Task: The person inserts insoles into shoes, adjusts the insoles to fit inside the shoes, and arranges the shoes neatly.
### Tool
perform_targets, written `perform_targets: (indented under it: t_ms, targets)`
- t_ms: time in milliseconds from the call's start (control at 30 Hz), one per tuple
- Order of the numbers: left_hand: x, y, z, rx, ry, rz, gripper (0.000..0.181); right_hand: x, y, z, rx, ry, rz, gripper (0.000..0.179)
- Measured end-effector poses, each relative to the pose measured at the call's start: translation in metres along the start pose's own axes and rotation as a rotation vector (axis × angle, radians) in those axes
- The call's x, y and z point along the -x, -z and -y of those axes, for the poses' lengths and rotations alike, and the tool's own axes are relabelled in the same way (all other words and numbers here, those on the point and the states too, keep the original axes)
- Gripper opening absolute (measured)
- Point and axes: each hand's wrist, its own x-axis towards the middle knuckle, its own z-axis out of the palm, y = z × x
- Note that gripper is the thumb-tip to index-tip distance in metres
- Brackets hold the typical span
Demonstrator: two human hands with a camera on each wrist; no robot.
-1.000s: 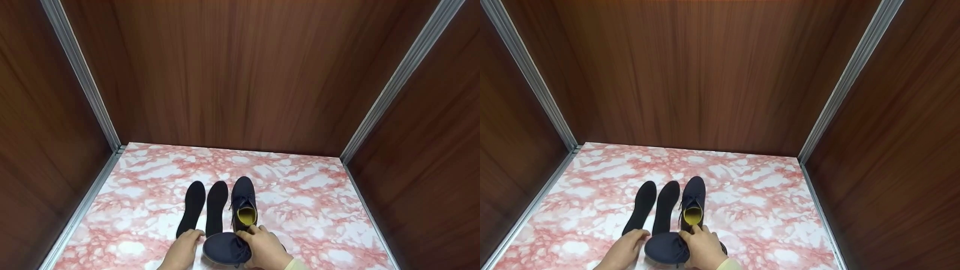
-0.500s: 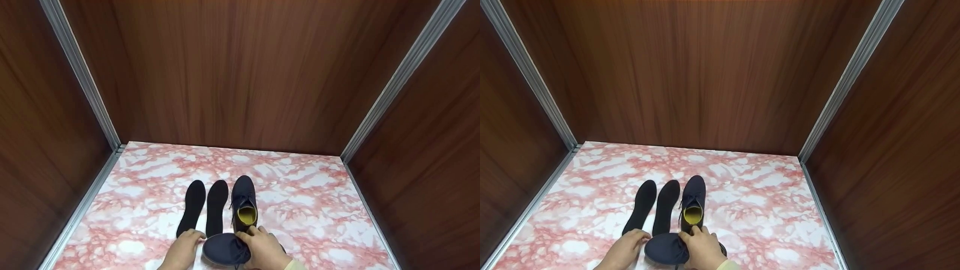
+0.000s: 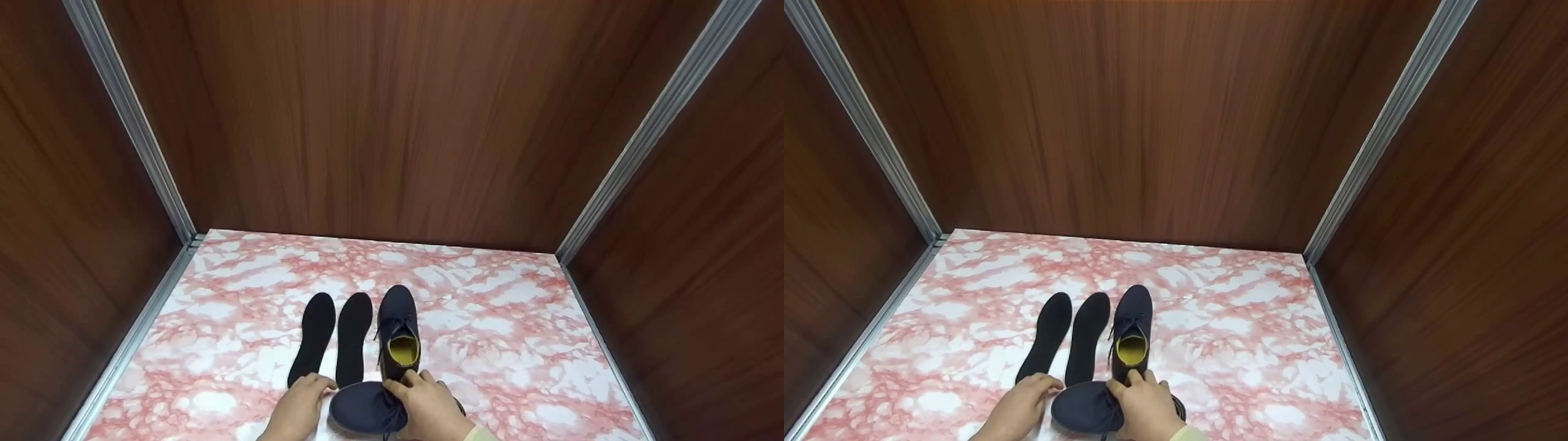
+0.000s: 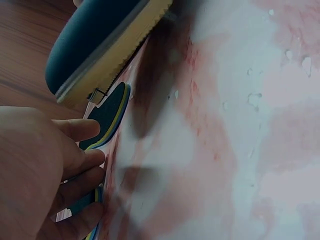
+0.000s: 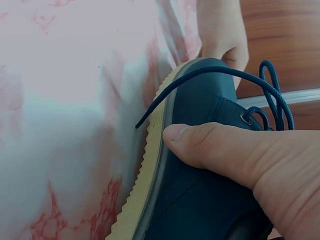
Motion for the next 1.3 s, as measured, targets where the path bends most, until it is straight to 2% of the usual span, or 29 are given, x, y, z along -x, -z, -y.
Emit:
perform_targets:
  t_ms: [167, 533, 733, 833, 967, 1100, 1300]
  targets:
    - [-0.001, 0.0, -0.001, 0.004, -0.007, -0.007, 0.023, -0.001, -0.003, 0.001, -0.018, 0.01, 0.009, 0.092]
    - [0.001, -0.001, -0.001, 0.0, 0.019, 0.009, 0.022, -0.007, -0.01, 0.007, -0.005, -0.001, 0.046, 0.089]
    - [-0.001, 0.001, -0.001, 0.026, 0.022, 0.02, 0.016, -0.011, -0.014, 0.009, 0.024, -0.005, -0.058, 0.085]
    - [-0.002, 0.002, -0.002, 0.091, 0.017, 0.049, 0.028, -0.012, -0.015, 0.008, 0.047, -0.006, -0.093, 0.085]
    - [-0.002, -0.001, -0.004, 0.18, -0.02, 0.135, 0.06, -0.011, -0.014, 0.006, 0.076, 0.005, -0.096, 0.085]
    - [-0.003, -0.005, -0.007, 0.191, -0.067, 0.223, 0.085, -0.011, -0.015, 0.004, 0.096, 0.024, -0.102, 0.086]
    - [-0.003, -0.008, -0.009, 0.162, -0.101, 0.218, 0.089, -0.012, -0.016, 0.004, 0.079, 0.055, -0.084, 0.085]
